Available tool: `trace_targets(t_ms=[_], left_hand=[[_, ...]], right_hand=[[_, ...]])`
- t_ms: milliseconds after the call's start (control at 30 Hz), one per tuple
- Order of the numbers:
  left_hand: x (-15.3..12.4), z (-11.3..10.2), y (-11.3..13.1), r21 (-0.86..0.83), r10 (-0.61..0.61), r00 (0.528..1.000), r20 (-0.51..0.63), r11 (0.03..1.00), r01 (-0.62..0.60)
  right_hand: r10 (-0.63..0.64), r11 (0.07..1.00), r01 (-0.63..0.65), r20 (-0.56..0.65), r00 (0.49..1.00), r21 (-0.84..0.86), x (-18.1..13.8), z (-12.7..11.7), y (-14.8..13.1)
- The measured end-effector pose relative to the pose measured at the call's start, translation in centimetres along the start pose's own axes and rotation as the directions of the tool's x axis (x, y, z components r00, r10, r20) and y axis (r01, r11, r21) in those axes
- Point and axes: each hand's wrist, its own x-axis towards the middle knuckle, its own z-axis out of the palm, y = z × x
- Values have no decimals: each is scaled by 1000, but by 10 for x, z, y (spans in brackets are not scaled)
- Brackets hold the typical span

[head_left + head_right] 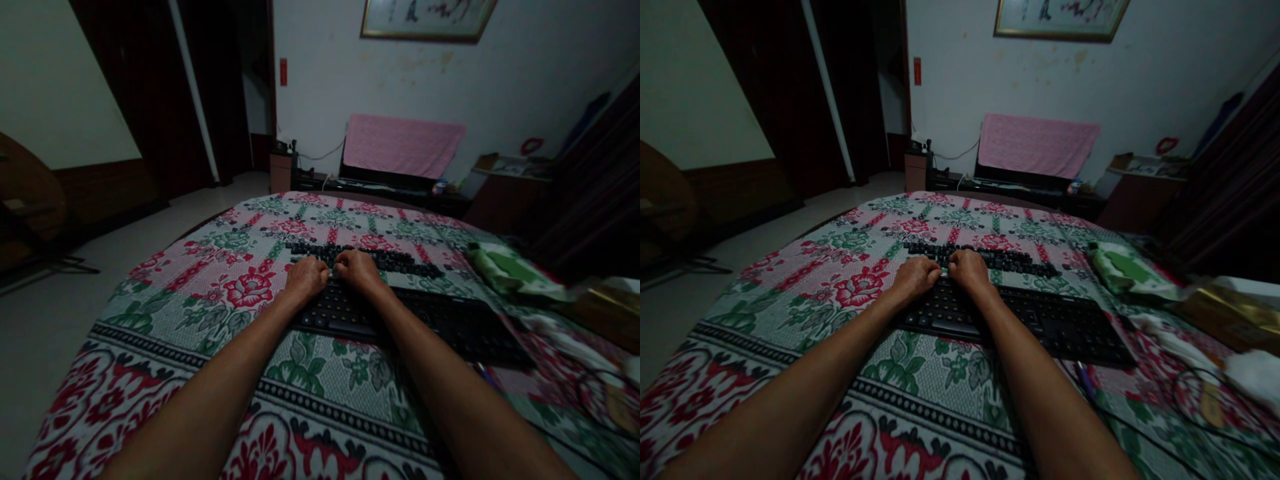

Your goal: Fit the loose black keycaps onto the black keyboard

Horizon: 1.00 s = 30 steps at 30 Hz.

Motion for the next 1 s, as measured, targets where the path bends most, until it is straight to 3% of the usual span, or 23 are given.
trace_targets(t_ms=[133,200,367,467,567,767,1000], left_hand=[[4,-4,5,-204,19,998,-61,978,-31],[5,-5,9,-371,23,999,-30,928,-33],[0,-4,22,-744,-10,975,221,644,175],[-5,-5,27,-831,-17,943,332,469,301],[-8,-6,30,-861,21,922,387,367,353],[-11,-5,29,-813,30,883,468,405,418],[-15,-8,30,-801,48,886,461,452,392]], right_hand=[[-113,987,126,-123,986,103,-22,-16,-1],[-162,973,186,-170,972,138,-34,-24,0],[-141,951,193,-219,966,241,-56,-37,5],[-134,931,194,-207,969,309,-65,-41,8],[-103,898,157,-151,983,412,-73,-42,9],[-139,772,77,49,989,631,-84,-41,14],[-60,806,23,43,997,592,-89,-39,19]])
